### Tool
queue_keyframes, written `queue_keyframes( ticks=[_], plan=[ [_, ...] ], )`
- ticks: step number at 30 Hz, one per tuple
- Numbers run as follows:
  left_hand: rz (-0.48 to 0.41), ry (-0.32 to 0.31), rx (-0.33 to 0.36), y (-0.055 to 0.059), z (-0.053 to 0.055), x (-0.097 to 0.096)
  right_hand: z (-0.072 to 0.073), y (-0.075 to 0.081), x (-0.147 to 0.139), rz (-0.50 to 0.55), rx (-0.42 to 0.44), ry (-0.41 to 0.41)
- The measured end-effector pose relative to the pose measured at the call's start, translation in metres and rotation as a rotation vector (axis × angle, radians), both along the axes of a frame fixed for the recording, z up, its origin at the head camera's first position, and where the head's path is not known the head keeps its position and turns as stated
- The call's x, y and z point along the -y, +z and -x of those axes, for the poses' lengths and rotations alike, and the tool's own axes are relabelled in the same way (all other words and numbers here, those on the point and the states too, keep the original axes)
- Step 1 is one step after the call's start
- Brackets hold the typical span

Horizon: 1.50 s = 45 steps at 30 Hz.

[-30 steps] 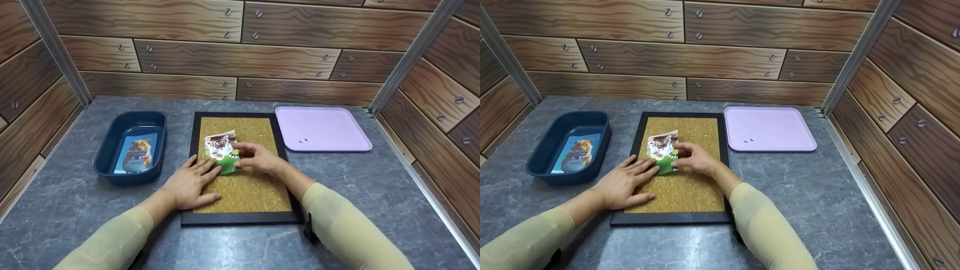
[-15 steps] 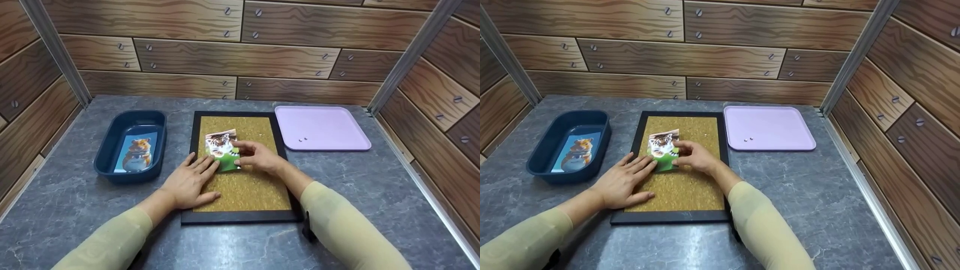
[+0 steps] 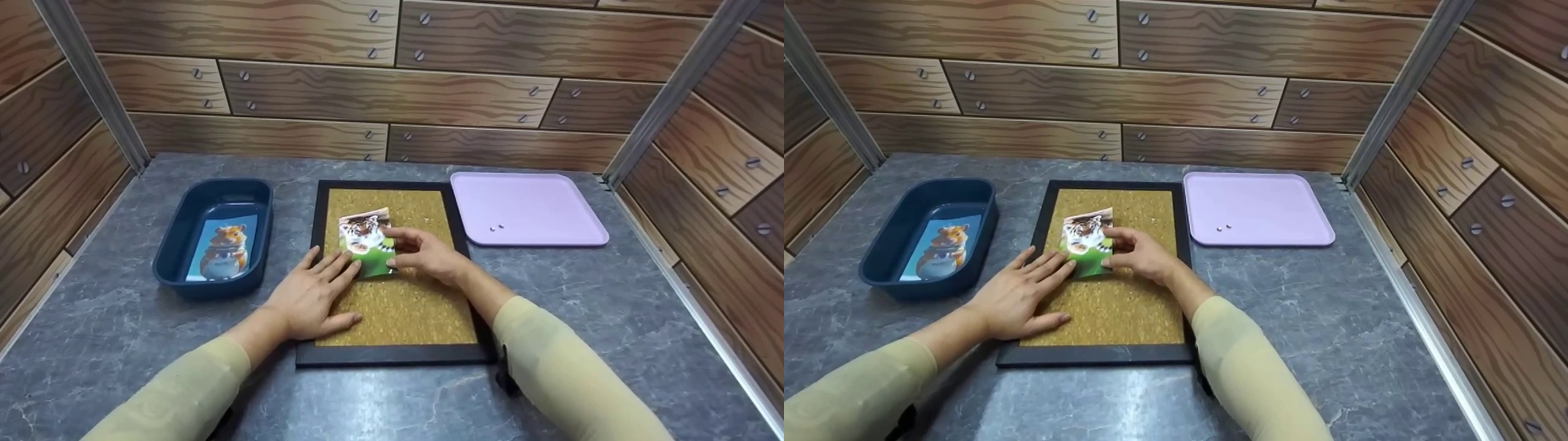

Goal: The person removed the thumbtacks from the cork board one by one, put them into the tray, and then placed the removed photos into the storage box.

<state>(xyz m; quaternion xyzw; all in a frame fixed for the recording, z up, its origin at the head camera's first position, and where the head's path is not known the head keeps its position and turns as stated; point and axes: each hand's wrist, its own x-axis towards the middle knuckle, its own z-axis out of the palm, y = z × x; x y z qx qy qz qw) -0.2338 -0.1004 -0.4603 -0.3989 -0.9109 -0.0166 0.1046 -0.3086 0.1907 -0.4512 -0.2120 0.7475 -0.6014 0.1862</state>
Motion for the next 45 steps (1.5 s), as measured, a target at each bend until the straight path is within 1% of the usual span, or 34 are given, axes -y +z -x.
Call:
queue_keyframes(
  ticks=[7, 11, 15, 19, 22, 28, 32, 35, 38, 45],
  plan=[
    [-0.013, 0.008, -0.004, 0.0, -0.002, 0.001, -0.003, -0.001, 0.0, 0.043, 0.023, -0.037],
    [-0.023, 0.005, -0.008, 0.002, -0.005, 0.002, -0.006, 0.001, 0.001, 0.061, 0.013, -0.059],
    [-0.024, 0.008, -0.018, 0.007, -0.007, 0.007, -0.008, 0.005, 0.004, 0.09, -0.015, -0.076],
    [-0.015, 0.036, -0.053, 0.02, -0.007, 0.017, -0.009, 0.013, 0.01, 0.112, -0.013, -0.061],
    [-0.015, 0.073, -0.079, 0.033, -0.006, 0.027, -0.01, 0.021, 0.015, 0.129, 0.005, -0.061],
    [-0.061, 0.143, -0.091, 0.062, 0.0, 0.055, -0.01, 0.033, 0.024, 0.154, -0.021, -0.077],
    [-0.075, 0.198, -0.093, 0.075, 0.002, 0.077, -0.011, 0.038, 0.029, 0.185, -0.03, -0.069],
    [-0.086, 0.251, -0.077, 0.08, 0.003, 0.095, -0.012, 0.041, 0.033, 0.201, -0.03, -0.061],
    [-0.101, 0.299, -0.058, 0.083, 0.002, 0.112, -0.012, 0.044, 0.036, 0.208, -0.024, -0.061],
    [-0.092, 0.364, -0.01, 0.085, -0.002, 0.142, -0.011, 0.052, 0.044, 0.222, -0.011, -0.068]
  ],
)
